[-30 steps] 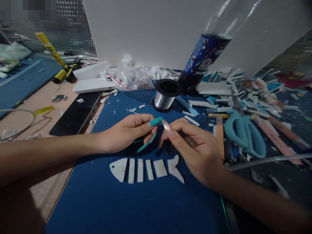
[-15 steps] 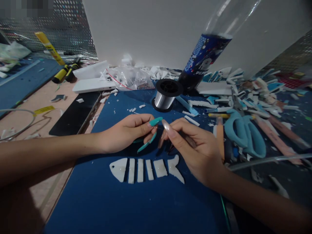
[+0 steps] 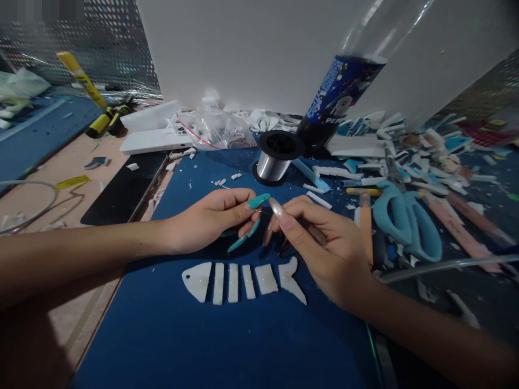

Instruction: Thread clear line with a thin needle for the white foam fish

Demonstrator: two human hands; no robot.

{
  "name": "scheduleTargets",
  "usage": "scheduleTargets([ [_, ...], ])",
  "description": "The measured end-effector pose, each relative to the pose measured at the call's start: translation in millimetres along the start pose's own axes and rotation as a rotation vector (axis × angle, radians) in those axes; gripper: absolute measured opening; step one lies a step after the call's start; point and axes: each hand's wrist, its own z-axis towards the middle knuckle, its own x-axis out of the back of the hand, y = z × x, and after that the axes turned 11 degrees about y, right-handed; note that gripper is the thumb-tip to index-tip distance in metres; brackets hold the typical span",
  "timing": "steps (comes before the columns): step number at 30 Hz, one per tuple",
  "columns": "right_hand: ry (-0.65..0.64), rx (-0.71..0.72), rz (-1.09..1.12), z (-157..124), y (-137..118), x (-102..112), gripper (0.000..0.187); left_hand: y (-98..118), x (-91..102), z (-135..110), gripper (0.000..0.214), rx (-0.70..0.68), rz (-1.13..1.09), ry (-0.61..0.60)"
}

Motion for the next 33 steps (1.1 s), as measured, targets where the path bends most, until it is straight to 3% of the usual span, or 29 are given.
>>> scheduleTargets([
  [26, -0.039, -0.029, 0.012, 0.3, 0.5, -0.4, 0.026, -4.1, 1.1, 0.0, 0.025, -0.015, -0.009, 0.003],
  [33, -0.002, -0.028, -0.047, 0.7, 2.4, -0.9, 0.027, -6.5, 2.2, 1.9, 0.025, -0.091, 0.026, 0.113],
])
